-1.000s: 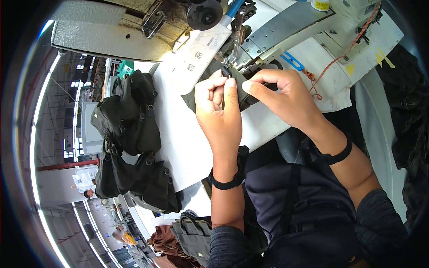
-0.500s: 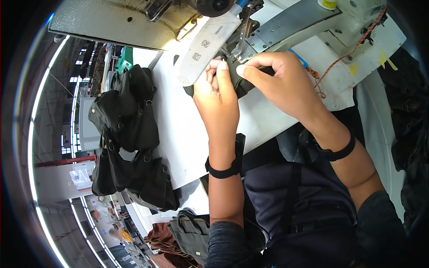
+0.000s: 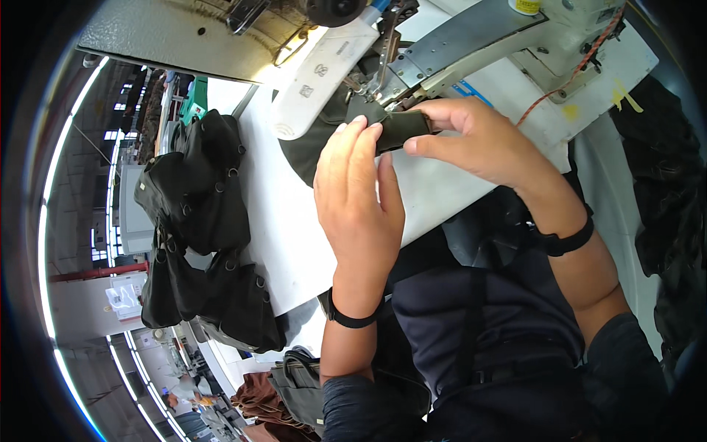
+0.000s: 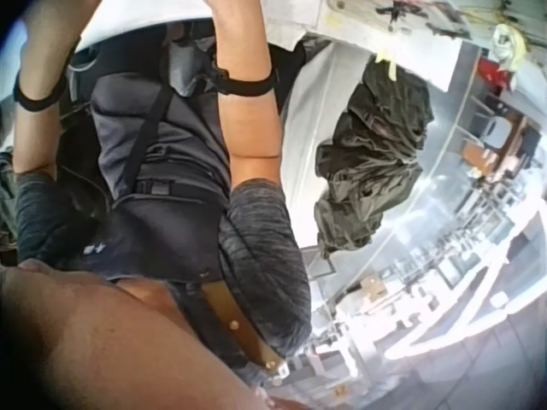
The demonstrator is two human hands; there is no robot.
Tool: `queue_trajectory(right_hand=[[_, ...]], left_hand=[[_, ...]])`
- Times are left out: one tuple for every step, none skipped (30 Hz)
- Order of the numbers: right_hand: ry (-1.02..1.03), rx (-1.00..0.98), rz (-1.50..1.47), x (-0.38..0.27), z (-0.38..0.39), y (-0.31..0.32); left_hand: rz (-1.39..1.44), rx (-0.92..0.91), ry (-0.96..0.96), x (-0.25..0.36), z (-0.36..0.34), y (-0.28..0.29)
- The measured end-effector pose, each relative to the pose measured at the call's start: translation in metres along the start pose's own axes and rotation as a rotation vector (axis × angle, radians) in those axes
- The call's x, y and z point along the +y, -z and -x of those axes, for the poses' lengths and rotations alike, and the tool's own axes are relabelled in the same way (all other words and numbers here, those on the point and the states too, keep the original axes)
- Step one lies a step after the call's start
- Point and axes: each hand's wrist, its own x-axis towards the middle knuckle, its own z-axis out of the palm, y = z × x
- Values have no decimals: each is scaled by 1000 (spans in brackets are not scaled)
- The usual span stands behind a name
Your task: The person operates an industrial sewing machine to stitch a zipper onto a dark green fabric bag. They guide the bag under the needle, align the zipper, and use scissors to trim excess thread. The person repeatedly inspects the stitching and adjusts the bag's position to ensure the zipper is securely attached.
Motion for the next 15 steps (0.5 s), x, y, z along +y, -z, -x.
queue_trajectory(right_hand=[[13, 27, 10, -3, 0, -4], [25, 56, 23, -7, 1, -6], [35, 85, 37, -10, 3, -8], [25, 86, 30, -16, 3, -10], [16, 87, 23, -21, 3, -12], [10, 100, -7, -21, 2, -14], [8, 110, -39, -25, 0, -17], [2, 122, -42, -25, 0, -18], [-5, 133, -45, -23, -1, -19], [-16, 135, -82, -18, 1, -20], [-25, 137, -118, -13, 2, -21], [-59, 138, -128, -11, 4, -19], [-75, 138, -147, -11, 4, -19], [-93, 137, -166, -11, 5, -20], [-91, 133, -193, -15, 5, -21]], left_hand=[[-54, -35, -18, 0, 7, -1], [-117, -54, -25, 1, 11, 0], [-179, -74, -32, 3, 14, 0], [-225, -53, -54, 2, 14, 0], [-271, -33, -75, 1, 14, 0], [-316, -13, -96, -1, 13, -1], [-332, 3, -119, -6, 13, -1], [-348, 18, -141, -15, 14, -5], [-364, 34, -163, -20, 14, -8], [-322, 48, -164, -22, 13, -10], [-306, 67, -170, -24, 13, -13], [-291, 87, -176, -26, 13, -17], [-275, 105, -182, -27, 14, -19], [-254, 127, -173, -28, 13, -20], [-236, 122, -177, -30, 13, -18]])
